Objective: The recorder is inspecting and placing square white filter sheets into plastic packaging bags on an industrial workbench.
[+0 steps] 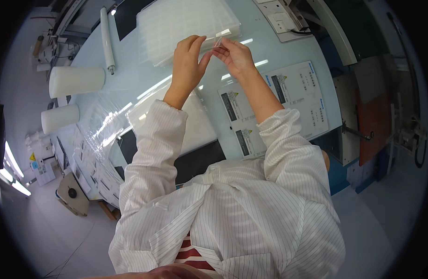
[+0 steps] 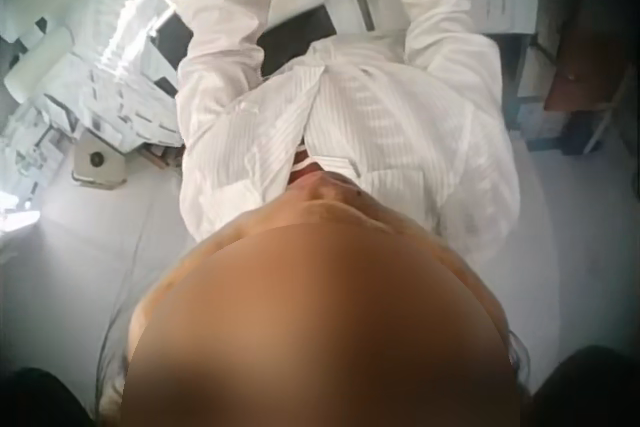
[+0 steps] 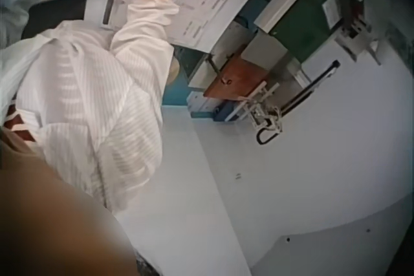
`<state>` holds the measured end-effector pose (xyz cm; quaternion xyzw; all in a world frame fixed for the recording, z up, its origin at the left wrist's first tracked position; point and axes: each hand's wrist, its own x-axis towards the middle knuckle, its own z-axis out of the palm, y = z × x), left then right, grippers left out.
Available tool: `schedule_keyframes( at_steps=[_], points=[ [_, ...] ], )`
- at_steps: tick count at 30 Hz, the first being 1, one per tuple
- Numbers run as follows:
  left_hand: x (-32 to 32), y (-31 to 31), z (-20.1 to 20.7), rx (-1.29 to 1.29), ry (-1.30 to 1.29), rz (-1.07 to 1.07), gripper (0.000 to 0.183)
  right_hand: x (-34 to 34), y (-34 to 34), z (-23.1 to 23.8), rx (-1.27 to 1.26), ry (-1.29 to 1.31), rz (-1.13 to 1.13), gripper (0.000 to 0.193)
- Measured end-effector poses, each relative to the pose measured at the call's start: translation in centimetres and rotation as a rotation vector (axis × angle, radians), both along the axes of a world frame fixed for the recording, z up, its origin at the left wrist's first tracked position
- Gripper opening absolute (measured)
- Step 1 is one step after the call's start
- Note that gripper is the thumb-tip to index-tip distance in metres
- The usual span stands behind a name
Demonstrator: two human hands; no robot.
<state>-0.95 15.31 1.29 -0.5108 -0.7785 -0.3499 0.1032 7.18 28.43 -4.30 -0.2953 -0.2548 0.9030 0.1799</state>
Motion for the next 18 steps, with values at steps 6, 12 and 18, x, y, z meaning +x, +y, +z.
schedule_keyframes(
  at_steps=[6,12,18],
  points=[
    [-1.9,1.7,-1.5,-0.229,0.171,-0.011,0.032,-0.8,-0.6,-0.8,-0.014,0.047,0.006,0.017],
    [-2.2,2.0,-1.9,-0.238,0.556,-0.080,0.008,-1.1,-0.8,-1.5,-0.053,0.129,0.009,0.016],
    [-2.5,2.2,-1.5,-0.249,0.586,-0.077,0.013,-2.2,-2.0,1.1,0.114,-0.027,-0.076,0.015]
  ],
)
